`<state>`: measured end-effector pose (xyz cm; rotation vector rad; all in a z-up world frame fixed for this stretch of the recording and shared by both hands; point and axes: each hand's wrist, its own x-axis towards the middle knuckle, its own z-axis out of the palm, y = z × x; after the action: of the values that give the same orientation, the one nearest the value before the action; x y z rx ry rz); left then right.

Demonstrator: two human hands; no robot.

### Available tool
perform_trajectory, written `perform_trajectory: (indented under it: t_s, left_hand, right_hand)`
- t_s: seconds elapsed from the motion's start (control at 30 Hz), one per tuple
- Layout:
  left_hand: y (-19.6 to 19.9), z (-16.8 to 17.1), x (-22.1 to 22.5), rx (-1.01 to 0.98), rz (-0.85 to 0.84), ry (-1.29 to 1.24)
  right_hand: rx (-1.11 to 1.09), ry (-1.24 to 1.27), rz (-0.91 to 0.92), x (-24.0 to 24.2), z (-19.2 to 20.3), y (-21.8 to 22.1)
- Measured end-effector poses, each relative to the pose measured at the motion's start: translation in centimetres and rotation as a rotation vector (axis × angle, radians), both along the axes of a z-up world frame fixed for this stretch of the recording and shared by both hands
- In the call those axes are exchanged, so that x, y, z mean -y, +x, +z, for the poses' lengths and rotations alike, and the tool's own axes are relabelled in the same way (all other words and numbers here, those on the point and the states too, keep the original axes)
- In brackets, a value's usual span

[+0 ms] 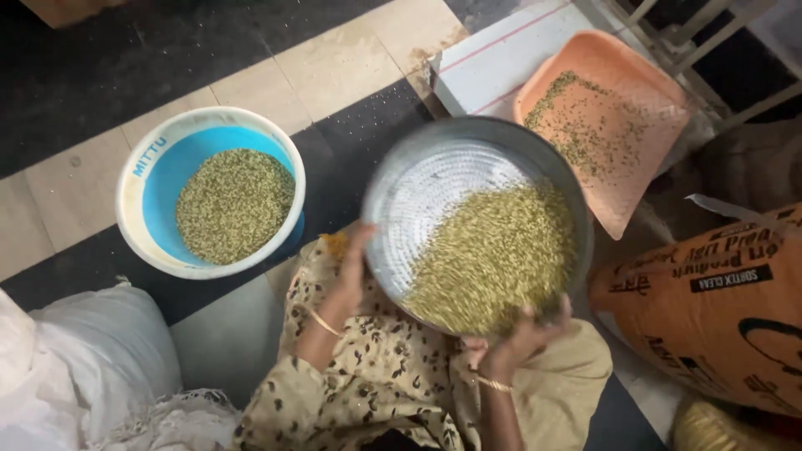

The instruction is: The person sits on the floor and sifts small green seeds in a perforated metal tray, shaking it to separate debris and picking out unwanted pieces by hand. The seeds are transferred between the tray and a nearby blue bucket.

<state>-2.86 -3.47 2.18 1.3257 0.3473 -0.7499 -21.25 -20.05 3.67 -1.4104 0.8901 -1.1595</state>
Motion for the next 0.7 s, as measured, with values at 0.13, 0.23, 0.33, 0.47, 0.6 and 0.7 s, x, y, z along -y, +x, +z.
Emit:
perform_trajectory:
  t_s: [0.13,0.23,0.33,0.47,0.6,0.7]
  left_hand:
    - [2.6,-2.0,-3.3,-0.107,0.2,-0.262]
    - [1.6,-1.2,-2.4,-0.115,0.201,-0.193]
    - [-2.6,0.0,0.9,0.077,-0.044,-0.158]
    - [-6.5,1.2,4.5,0.399,-0.196,-0.066]
    - [-2.7,0.1,1.5,0.058,-0.05,-0.134]
    - [1.3,-1.6,-2.0,-0.128,0.184,-0.228]
  right_hand:
    - [-0.143,-0.054,0.192,-0.3,0.5,2.2]
    - [-0.028,0.088,0.164,-0.3,-0.2,0.5]
    - [0.139,0.192,0.024,1.6,-1.2,-3.2]
    - [0.155,0.074,-0.133,3.5,-1.0,-5.0]
    - [0.03,0.252,-0.12,1.6,0.5,-0.7]
    - [-0.089,-0.002,0.091,0.2,1.8,2.1]
